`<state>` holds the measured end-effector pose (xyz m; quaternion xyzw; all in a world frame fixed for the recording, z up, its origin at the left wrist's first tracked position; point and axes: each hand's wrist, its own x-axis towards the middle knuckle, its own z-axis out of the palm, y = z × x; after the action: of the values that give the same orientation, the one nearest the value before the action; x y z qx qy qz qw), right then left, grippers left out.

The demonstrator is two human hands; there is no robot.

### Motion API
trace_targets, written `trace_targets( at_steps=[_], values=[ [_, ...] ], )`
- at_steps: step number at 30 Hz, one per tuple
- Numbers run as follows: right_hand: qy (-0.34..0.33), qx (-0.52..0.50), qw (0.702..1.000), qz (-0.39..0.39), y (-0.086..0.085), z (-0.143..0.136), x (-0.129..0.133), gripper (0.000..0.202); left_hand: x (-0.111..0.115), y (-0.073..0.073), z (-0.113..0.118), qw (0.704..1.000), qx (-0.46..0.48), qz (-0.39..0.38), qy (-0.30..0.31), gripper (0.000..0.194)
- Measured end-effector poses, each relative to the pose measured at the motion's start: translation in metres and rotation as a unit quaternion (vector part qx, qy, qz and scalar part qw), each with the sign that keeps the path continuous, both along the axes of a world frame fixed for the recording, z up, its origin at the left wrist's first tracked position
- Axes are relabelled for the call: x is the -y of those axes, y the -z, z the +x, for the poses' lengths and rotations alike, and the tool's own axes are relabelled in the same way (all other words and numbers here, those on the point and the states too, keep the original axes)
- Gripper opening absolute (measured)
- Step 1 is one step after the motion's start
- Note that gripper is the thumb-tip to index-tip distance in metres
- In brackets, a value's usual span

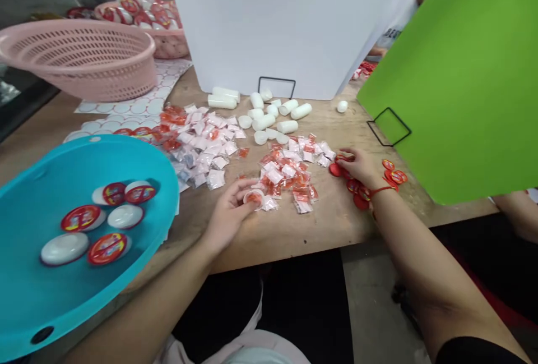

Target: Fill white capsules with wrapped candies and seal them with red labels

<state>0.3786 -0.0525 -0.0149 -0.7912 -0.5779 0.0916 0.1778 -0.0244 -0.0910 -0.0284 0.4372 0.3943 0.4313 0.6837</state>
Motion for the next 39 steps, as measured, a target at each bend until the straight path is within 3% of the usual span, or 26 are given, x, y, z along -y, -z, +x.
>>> trace_targets(
  at_steps=[4,6,8,10,13,15,18,22,24,31,39],
  values=[
    [0.038,-0.022,0.995,0.094,-0.022,-0.020,0.010,0.065,-0.001,-0.001,-0.001,0.999,0.042,-0.019,-0.006,0.034],
    [-0.044,-0.080,0.981,0.172,-0.034,-0.056,0.021,0.066,-0.001,-0.001,-0.002,0.999,0.043,-0.015,-0.013,0.030],
    [-0.179,-0.178,0.952,0.176,-0.043,-0.105,0.036,0.065,-0.001,-0.001,-0.003,0.999,0.048,-0.019,-0.019,0.031],
    [-0.286,-0.205,0.922,0.160,-0.046,-0.159,0.051,0.062,0.000,-0.001,-0.003,0.998,0.051,-0.021,-0.013,0.034],
    [-0.359,-0.181,0.900,0.167,-0.041,-0.220,0.063,0.047,0.000,0.000,-0.006,0.999,0.052,0.002,0.004,0.036],
    [-0.381,-0.144,0.897,0.175,-0.036,-0.240,0.063,0.042,0.001,-0.001,-0.008,0.998,0.060,0.019,0.004,0.036],
    [-0.365,-0.104,0.905,0.195,-0.026,-0.245,0.057,0.037,0.001,-0.001,-0.012,0.995,0.100,-0.009,-0.007,0.039],
    [-0.334,-0.135,0.913,0.190,-0.017,-0.235,0.050,0.038,0.004,-0.002,-0.014,0.972,0.213,-0.098,0.010,0.043],
    [-0.332,-0.151,0.912,0.189,-0.017,-0.233,0.050,0.037,0.006,-0.003,-0.014,0.964,0.243,-0.104,0.022,0.042],
    [-0.347,-0.158,0.915,0.132,-0.020,-0.241,0.056,0.054,0.008,-0.003,-0.014,0.981,0.180,-0.059,-0.031,0.040],
    [-0.310,-0.185,0.926,0.112,-0.020,-0.243,0.071,0.041,0.009,-0.009,-0.019,0.990,0.136,-0.032,-0.016,0.045]
  ],
)
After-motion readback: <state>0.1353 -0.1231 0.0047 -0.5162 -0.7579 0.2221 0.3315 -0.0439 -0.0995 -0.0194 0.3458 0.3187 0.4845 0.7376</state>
